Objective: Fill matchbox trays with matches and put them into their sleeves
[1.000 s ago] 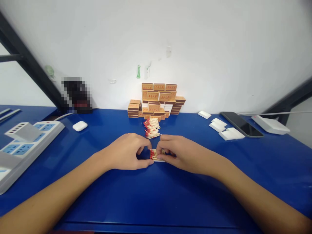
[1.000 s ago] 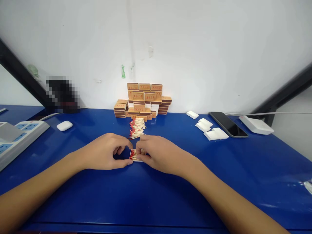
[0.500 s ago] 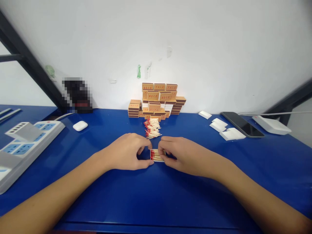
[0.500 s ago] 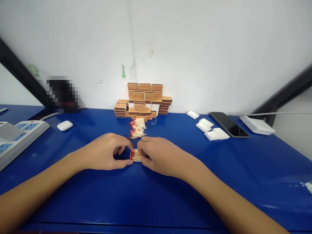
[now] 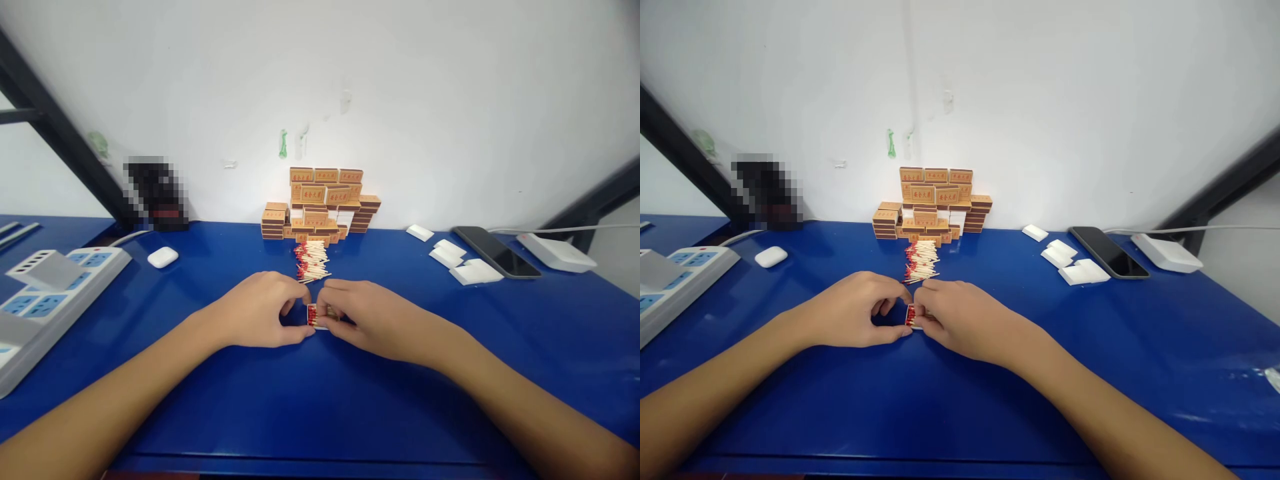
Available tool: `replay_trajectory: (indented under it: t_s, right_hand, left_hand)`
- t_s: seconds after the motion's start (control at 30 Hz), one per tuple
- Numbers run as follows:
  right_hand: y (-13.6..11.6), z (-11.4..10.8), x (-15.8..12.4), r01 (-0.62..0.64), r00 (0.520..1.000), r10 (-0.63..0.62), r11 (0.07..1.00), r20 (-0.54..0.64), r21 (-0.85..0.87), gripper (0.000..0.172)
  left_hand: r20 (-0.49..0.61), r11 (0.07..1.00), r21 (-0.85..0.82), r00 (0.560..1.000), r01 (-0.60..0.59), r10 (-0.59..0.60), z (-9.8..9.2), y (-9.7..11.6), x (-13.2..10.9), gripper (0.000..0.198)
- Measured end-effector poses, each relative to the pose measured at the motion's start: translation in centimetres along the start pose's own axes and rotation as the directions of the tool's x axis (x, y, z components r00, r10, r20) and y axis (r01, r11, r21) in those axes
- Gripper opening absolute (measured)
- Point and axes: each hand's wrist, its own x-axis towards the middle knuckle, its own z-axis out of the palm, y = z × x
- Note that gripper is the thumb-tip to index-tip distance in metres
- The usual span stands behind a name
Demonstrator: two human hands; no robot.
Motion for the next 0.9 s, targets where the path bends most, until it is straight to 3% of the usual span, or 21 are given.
replay_trajectory:
  t_s: [0.67,0.9]
  right_hand:
    - [-0.28,-0.03,-0.04,-0.053,0.993,0.063,0.993,0.096,-0.105,0.012]
    - [0.38,-0.28,-0.25,-0.048,0.998,0.044,0.993,-0.043,-0.104,0.009]
  left_hand:
    - [-0.005,1.000,0.000,1.000,-0.018,0.018,0.08,-0.18,0.02,0.022]
    - [-0.013,1.000,0.024,1.000,-0.008,0.008,0.23,-0.24,0.00,0.026]
